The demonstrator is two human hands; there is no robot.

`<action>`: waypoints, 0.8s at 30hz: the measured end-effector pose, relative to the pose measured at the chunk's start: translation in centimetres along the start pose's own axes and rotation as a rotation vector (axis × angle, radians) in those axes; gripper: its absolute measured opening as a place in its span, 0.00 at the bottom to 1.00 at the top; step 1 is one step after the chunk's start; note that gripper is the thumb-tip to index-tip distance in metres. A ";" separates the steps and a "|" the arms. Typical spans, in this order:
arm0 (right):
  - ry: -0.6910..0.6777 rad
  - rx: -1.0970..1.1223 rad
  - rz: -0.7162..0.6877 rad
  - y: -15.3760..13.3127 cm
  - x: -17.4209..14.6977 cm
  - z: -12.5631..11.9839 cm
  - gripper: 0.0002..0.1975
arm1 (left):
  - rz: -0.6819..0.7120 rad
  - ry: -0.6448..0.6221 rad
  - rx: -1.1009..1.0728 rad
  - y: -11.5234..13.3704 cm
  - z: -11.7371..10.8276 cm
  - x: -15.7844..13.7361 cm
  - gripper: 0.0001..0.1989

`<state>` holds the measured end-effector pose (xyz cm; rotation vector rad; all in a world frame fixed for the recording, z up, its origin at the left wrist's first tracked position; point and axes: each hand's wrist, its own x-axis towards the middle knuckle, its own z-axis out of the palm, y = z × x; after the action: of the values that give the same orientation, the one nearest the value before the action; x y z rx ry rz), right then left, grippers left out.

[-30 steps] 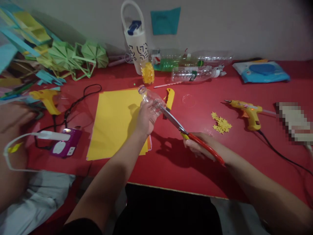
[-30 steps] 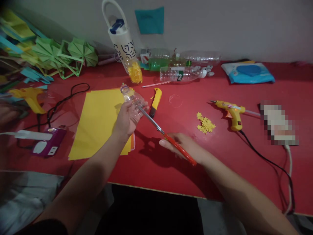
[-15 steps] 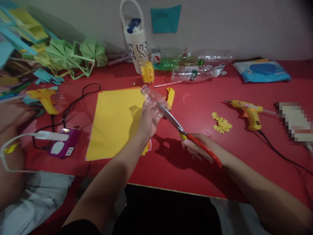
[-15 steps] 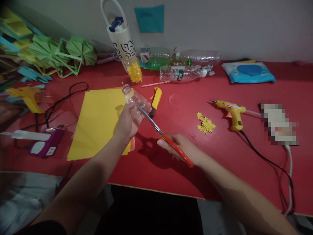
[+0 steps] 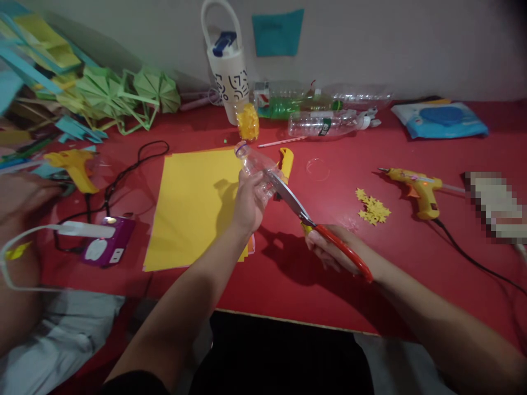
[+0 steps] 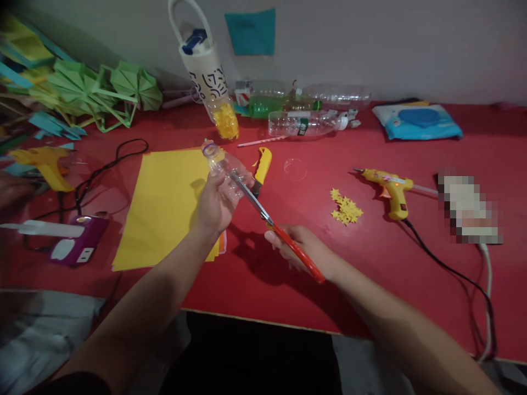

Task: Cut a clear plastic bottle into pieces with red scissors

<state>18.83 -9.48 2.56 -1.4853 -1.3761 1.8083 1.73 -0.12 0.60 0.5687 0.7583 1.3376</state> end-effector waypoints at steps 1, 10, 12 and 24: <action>-0.002 0.006 0.005 0.1 0.0 0.0 0.30 | 0.006 -0.008 -0.009 0.0 -0.1 0.0 0.15; 0.007 -0.015 0.075 -0.1 0.1 0.4 0.26 | 0.033 -0.028 0.000 0.4 -0.2 -0.1 0.19; 0.006 -0.037 0.075 -0.2 0.2 0.4 0.26 | 0.045 -0.031 -0.017 0.4 -0.1 -0.1 0.23; 0.024 -0.007 0.079 0.0 0.3 0.2 0.26 | -0.086 -0.119 0.014 2.7 -0.2 -0.2 0.39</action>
<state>18.51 -9.29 2.36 -1.5804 -1.3314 1.8290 -0.21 0.11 2.50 0.6144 0.6877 1.2092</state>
